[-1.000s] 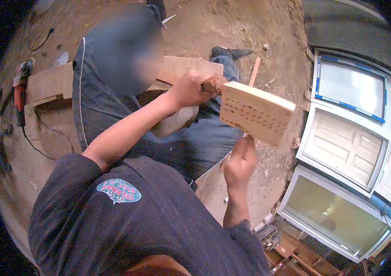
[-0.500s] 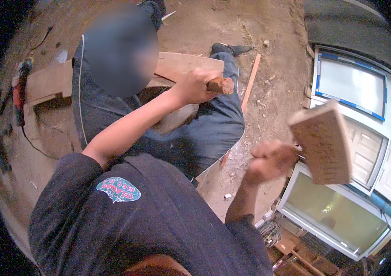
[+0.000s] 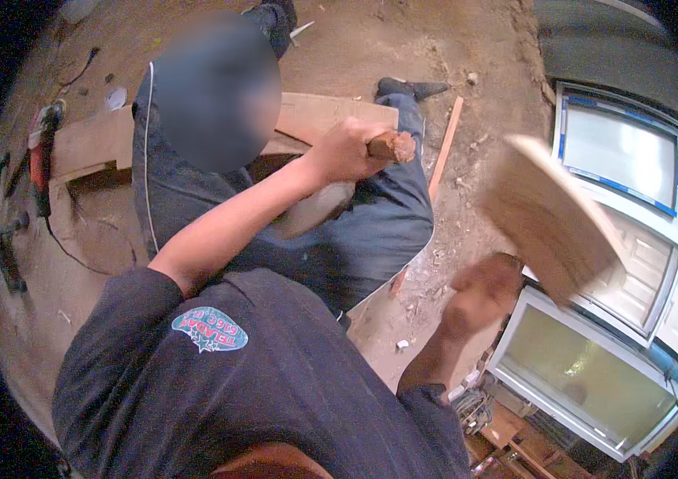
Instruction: The person sits on the ground and uses a mallet to strike a tool against a block of wood. They repeatedly strike the tool to create holes or patterns and lift the block of wood to look at the work.
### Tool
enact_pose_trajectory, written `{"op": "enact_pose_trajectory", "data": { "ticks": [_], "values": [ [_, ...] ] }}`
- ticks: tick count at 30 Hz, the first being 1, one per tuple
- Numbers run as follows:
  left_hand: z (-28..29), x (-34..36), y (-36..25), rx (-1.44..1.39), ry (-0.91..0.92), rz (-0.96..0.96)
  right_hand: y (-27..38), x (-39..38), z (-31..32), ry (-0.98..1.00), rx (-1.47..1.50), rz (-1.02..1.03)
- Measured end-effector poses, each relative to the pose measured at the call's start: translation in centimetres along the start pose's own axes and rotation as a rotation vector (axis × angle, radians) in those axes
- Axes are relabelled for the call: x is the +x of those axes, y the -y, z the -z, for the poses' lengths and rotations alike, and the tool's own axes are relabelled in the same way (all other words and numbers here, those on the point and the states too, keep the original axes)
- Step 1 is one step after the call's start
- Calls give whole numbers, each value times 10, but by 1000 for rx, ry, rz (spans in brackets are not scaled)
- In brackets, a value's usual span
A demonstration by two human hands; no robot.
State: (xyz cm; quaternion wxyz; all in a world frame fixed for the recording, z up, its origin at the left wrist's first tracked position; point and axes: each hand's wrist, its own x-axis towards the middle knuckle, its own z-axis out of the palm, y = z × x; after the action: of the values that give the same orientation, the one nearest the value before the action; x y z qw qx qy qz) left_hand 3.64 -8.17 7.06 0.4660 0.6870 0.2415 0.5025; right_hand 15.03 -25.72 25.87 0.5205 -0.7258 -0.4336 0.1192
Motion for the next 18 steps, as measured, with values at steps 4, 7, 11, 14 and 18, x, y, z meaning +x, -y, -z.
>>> {"op": "enact_pose_trajectory", "data": {
  "ticks": [4,7,11,14,18],
  "values": [
    [0,0,-3,15,9,-30,-34,1,-15,202,-194,354],
    [5,-1,3,52,11,1,-23,-14,-14,388,-593,284],
    [1,-5,-4,28,53,22,-28,-12,-4,112,-108,-124],
    [-4,-6,-4,33,28,-57,-14,8,-13,307,-697,433],
    [0,-5,-6,39,57,-31,9,24,17,12,91,19]
  ]
}}
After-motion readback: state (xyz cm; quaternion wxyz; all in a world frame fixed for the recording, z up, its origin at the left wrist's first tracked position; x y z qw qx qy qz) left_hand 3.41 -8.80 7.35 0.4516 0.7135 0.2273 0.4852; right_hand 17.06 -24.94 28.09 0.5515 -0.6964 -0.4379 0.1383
